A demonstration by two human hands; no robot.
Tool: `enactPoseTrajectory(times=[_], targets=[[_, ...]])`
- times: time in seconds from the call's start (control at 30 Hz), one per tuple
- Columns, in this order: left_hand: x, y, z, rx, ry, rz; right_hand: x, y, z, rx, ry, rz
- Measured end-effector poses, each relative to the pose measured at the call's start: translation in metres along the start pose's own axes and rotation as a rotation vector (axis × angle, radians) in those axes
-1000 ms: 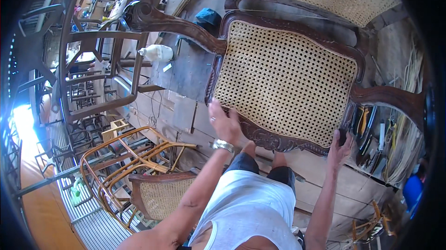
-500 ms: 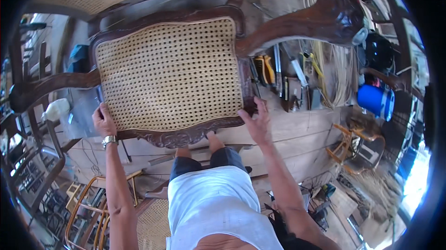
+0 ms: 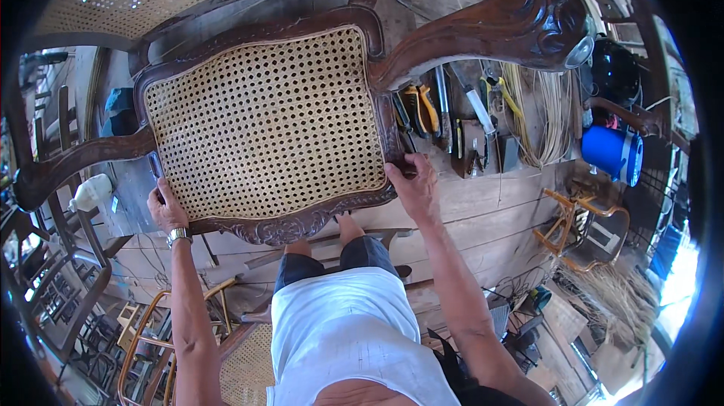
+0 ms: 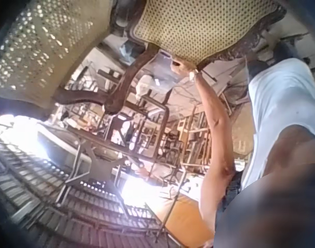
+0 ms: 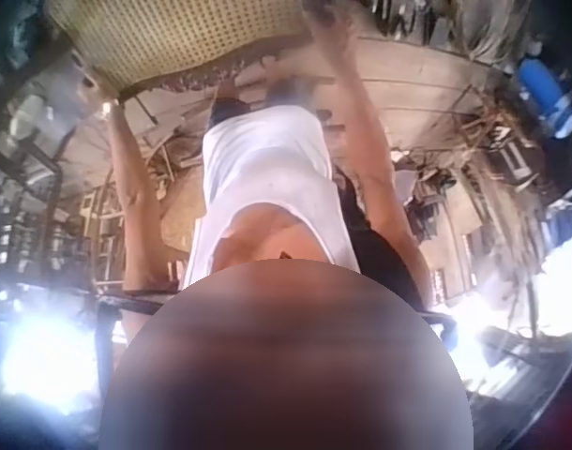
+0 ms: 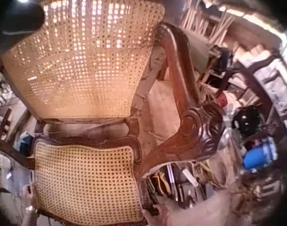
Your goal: The recorder is repairing the rattan seat and wooden frame of a vintage chair using a hammer and small nails.
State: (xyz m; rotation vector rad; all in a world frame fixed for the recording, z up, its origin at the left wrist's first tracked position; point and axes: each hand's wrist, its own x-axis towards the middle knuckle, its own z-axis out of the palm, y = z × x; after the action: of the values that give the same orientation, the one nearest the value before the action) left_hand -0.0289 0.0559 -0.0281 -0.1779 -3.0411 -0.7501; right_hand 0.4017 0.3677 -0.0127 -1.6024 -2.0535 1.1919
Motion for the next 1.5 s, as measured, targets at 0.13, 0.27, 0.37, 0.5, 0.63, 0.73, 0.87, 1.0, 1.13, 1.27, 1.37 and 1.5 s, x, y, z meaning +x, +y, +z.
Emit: enactPoseTrajectory(times=[0.13, 0.27, 0.37, 0.5, 0.63, 0.73, 0.87, 1.0, 1.13, 1.27, 1.37, 1.5], targets=[[0.001, 0.000, -0.001, 0.006, -0.001, -0.010, 0.000, -0.010, 0.003, -0.062, 0.033, 0.005], [-0.001, 0.000, 0.000, 0.008, 0.020, -0.002, 0.002, -0.009, 0.005, -0.109, 0.056, -0.059], [-0.002, 0.000, 0.002, 0.009, 0.010, -0.001, 0.002, -0.005, 0.000, -0.162, 0.034, -0.061], [0.002, 0.001, 0.004, 0.002, 0.009, -0.004, 0.004, -0.002, -0.015, 0.051, -0.076, -0.035], [0.004, -0.003, -0.003, -0.055, 0.043, 0.004, 0.004, -0.015, 0.002, 0.026, -0.020, -0.037], [0.001, -0.009, -0.013, -0.008, 0.050, 0.060, 0.005, -0.029, 0.008, 0.264, -0.141, 0.281], [-0.013, 0.020, 0.003, -0.118, 0.091, 0.090, 0.014, 0.030, -0.007, 0.102, -0.036, -0.004], [-0.012, 0.025, -0.015, -0.008, 0.055, 0.088, 0.023, 0.032, -0.010, 0.261, -0.128, 0.024], [0.021, 0.012, -0.029, -0.027, -0.032, 0.132, 0.029, 0.028, -0.009, 0.081, -0.051, -0.021], [0.068, -0.040, -0.017, -0.247, 0.294, 0.118, 0.036, 0.036, -0.002, -0.011, -0.053, 0.025], [0.087, -0.065, -0.025, -0.304, 0.381, 0.086, 0.040, 0.049, -0.005, -0.097, -0.049, 0.019], [0.075, -0.055, -0.046, -0.288, 0.031, 0.285, 0.041, 0.059, -0.014, -0.106, -0.071, 0.055]])
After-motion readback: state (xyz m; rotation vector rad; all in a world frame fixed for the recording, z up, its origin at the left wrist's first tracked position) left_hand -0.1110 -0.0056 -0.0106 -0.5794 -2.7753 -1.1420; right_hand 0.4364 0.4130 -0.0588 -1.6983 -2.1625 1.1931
